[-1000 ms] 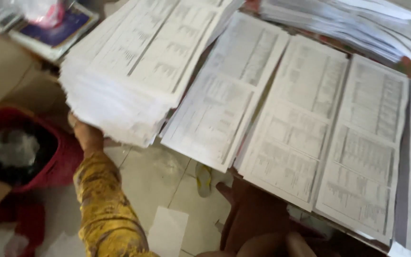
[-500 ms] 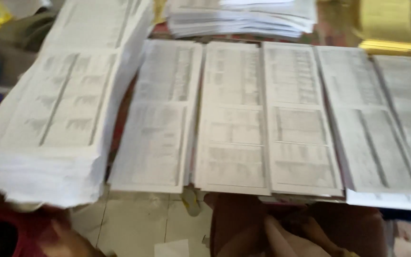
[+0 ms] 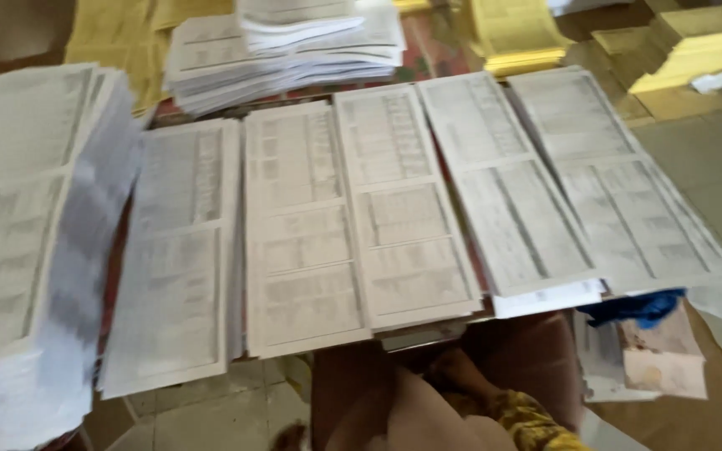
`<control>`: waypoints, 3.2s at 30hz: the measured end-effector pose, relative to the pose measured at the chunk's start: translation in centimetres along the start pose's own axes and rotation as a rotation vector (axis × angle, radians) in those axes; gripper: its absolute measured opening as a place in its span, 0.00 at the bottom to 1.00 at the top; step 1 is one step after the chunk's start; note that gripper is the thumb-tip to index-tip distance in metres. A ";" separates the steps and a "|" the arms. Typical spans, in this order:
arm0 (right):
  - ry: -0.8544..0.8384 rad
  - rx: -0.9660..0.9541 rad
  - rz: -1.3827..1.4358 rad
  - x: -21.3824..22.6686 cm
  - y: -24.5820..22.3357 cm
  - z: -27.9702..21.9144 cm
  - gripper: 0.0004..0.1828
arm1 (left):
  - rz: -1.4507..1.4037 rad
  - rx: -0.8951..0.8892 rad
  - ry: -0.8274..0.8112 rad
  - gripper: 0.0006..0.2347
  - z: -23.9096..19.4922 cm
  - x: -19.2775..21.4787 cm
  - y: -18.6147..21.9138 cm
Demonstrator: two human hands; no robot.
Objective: Sorting through large stacks of printed documents and applying adhesive tape to organize or bind them.
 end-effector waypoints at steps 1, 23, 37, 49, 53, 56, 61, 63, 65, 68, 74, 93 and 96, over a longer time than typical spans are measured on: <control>-0.004 -0.106 -0.022 0.0 -0.1 -0.5 0.15 | 0.023 0.046 -0.090 0.16 0.0 -2.8 2.2; -0.016 0.244 0.014 2.7 -3.8 -1.8 0.08 | 0.383 -0.676 -0.099 0.13 -15.1 -9.3 24.4; 0.816 0.135 -0.339 31.8 -19.9 -15.1 0.08 | 0.022 -1.138 0.093 0.08 -14.2 -8.3 24.1; 0.684 0.430 -0.852 41.7 -16.1 -10.8 0.24 | 0.411 -0.704 -0.437 0.15 -13.0 -10.9 22.2; 0.662 0.584 -0.624 44.6 -15.3 -9.8 0.22 | 0.340 -0.736 -0.499 0.13 -21.2 -8.7 29.2; 0.791 0.572 -0.683 46.3 -14.9 -8.9 0.14 | 0.164 -0.761 -0.552 0.12 -25.8 -8.5 34.9; 0.828 0.416 -0.767 46.4 -14.3 -7.6 0.28 | 0.136 -1.041 -0.918 0.12 -32.0 -12.4 39.3; 0.825 0.386 -0.668 45.6 -15.9 -9.0 0.30 | 0.184 -1.116 -0.932 0.11 -33.9 -13.7 40.8; 0.814 0.362 -0.576 45.4 -15.7 -8.7 0.33 | 0.226 -1.188 -0.939 0.09 -36.2 -15.1 42.6; 0.981 0.680 -0.528 44.5 -18.4 -10.4 0.34 | 0.299 -1.261 -0.934 0.10 -38.7 -18.4 44.7; 1.230 1.006 -0.660 41.0 -25.3 -11.1 0.32 | 0.219 -1.820 -0.318 0.38 -41.4 -25.3 47.9; 0.656 1.056 -1.020 21.1 -27.4 -10.4 0.11 | -0.259 -1.625 -0.320 0.22 -39.7 -19.2 46.8; 0.842 1.202 -0.878 23.9 -33.5 -12.9 0.20 | -0.275 -1.540 -0.287 0.31 -36.2 -15.0 46.0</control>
Point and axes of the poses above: each hand's wrist, its own z-axis towards the middle knuckle, its own x-axis out of the back of the hand, y = z × x, the point moved 9 cm from there along z, towards the middle knuckle, and after that the axes turned 7 degrees about y, right-handed, at the moved point
